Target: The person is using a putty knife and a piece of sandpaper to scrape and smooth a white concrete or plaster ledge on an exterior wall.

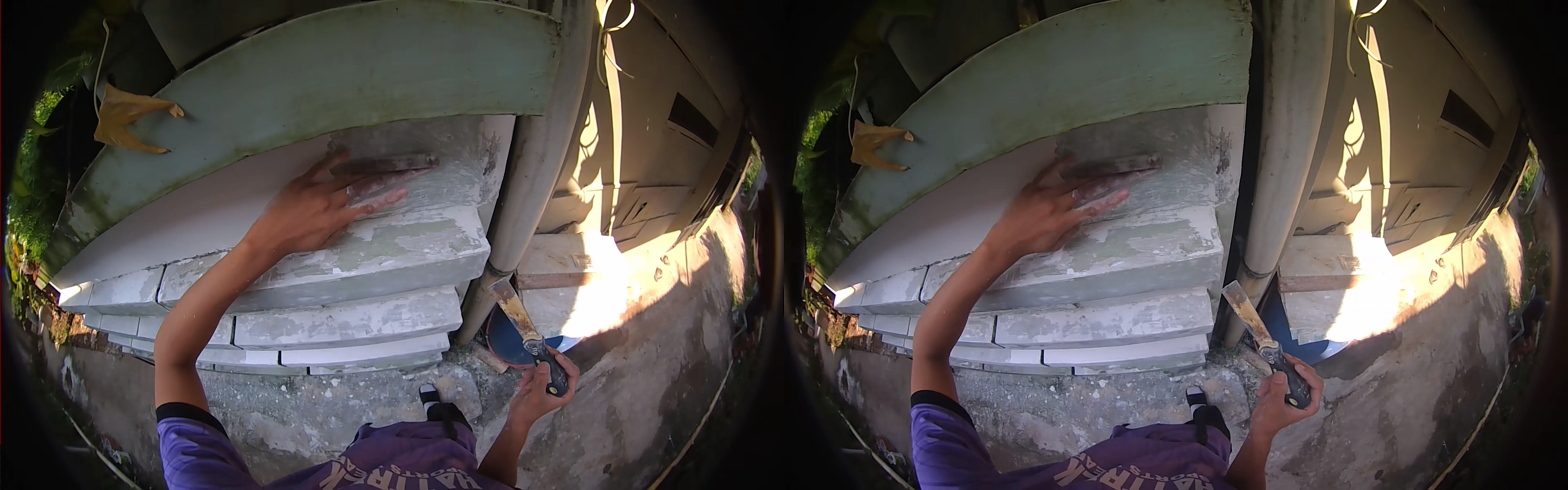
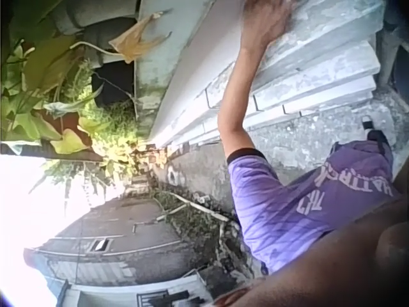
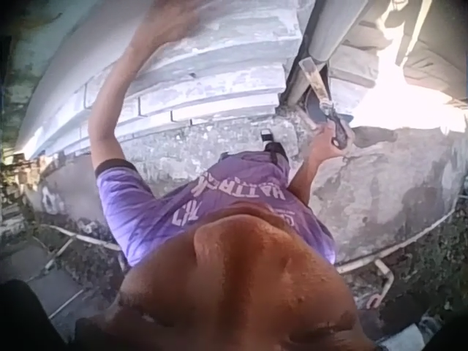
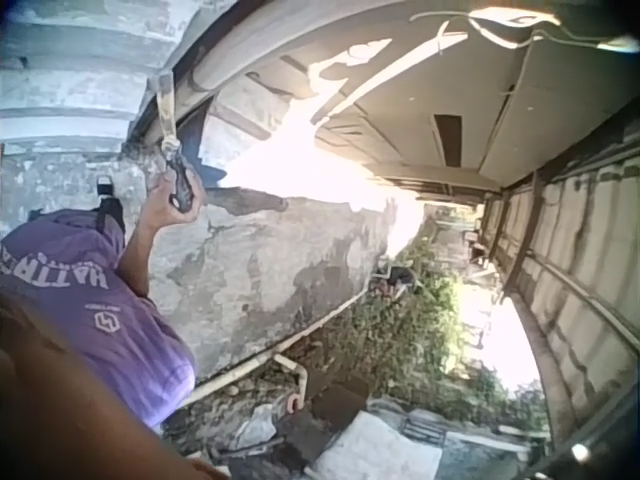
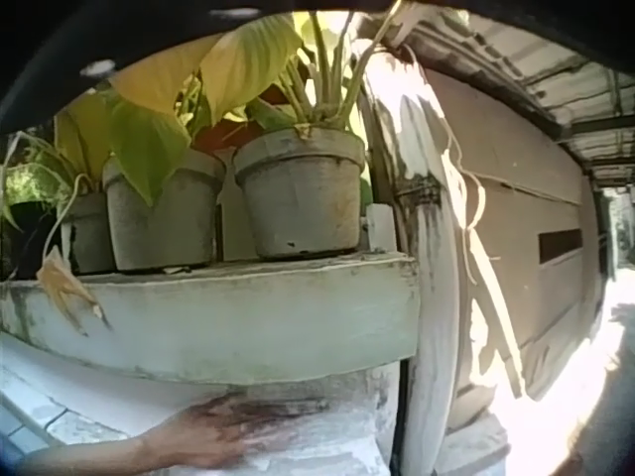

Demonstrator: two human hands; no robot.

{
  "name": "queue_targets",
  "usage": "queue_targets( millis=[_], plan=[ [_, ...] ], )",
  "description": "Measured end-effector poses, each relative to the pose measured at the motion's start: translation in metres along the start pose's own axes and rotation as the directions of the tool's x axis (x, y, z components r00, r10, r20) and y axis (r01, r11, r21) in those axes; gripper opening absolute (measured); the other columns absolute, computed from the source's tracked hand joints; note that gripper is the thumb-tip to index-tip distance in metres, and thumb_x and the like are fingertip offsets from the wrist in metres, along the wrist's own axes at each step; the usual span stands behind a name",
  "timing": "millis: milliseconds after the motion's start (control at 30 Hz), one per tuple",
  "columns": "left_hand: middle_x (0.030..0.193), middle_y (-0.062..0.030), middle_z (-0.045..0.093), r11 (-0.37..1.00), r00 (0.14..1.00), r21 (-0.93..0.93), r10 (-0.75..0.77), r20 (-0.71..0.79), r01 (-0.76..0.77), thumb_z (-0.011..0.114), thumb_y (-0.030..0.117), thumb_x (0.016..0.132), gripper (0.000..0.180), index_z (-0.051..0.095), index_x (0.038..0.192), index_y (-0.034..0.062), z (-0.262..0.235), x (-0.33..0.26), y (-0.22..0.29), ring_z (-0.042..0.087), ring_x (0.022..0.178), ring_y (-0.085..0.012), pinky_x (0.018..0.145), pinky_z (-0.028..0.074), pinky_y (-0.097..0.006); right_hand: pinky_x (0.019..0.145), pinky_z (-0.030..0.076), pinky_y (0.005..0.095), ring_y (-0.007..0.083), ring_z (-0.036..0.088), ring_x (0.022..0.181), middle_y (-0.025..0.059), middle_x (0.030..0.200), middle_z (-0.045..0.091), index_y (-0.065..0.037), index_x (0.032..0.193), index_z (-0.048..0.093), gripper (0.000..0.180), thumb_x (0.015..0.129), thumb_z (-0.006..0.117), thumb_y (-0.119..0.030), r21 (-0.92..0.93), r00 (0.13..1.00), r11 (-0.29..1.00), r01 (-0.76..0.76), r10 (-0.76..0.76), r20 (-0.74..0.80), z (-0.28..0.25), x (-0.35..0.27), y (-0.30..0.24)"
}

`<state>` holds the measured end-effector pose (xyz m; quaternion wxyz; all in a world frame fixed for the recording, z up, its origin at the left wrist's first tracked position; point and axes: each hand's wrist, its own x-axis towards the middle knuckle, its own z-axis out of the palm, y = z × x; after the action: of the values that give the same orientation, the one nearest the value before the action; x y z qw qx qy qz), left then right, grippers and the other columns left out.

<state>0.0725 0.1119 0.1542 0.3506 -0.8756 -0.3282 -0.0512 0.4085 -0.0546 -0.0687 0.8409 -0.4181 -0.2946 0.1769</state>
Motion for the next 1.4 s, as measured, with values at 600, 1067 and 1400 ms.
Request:
queue_targets(
  millis=[600,1067,1400],
  plan=[
    [0.139,-0.0123,0.063,0.967,0.949,-0.046,-0.254,-0.185,0.250,0.067,0.014,0.087,0.070,0.045,0.153,0.0219,-0.007,-0.137,-0.002,0.060,0.127,-0.0259,0.122,0.026,-0.046,0.043,0.049,0.0272,0.0179,0.059,0.050,0.0274,0.106,0.065,0.002,0.114,0.056,0.046,0.089,0.079,-0.028,0.131,0.951,0.988,0.080,-0.115,0.288,0.053,0.006,-0.001],
    [0.168,-0.0174,0.022,0.478,0.316,-0.407,-0.859,-0.403,0.778,0.060,0.019,0.095,0.083,0.014,0.163,0.0055,0.025,-0.166,0.013,0.023,0.153,-0.0379,0.123,0.009,-0.052,0.057,0.057,0.0294,0.0218,0.070,0.061,0.0196,0.087,0.072,0.010,0.109,0.067,0.026,0.095,0.073,-0.011,0.212,0.866,0.976,0.046,-0.144,0.479,0.236,0.052,-0.045],
    [0.169,-0.0252,0.005,0.053,-0.134,-0.783,-0.976,-0.172,0.620,0.056,0.039,0.100,0.088,0.004,0.164,0.0073,0.019,-0.164,-0.017,0.006,0.157,-0.0367,0.125,0.006,-0.045,0.047,0.057,0.0300,0.0240,0.068,0.055,0.0258,0.090,0.071,0.011,0.104,0.066,0.021,0.094,0.070,-0.006,0.158,0.880,0.960,0.233,-0.277,0.386,0.238,0.044,-0.049]
  ],
)
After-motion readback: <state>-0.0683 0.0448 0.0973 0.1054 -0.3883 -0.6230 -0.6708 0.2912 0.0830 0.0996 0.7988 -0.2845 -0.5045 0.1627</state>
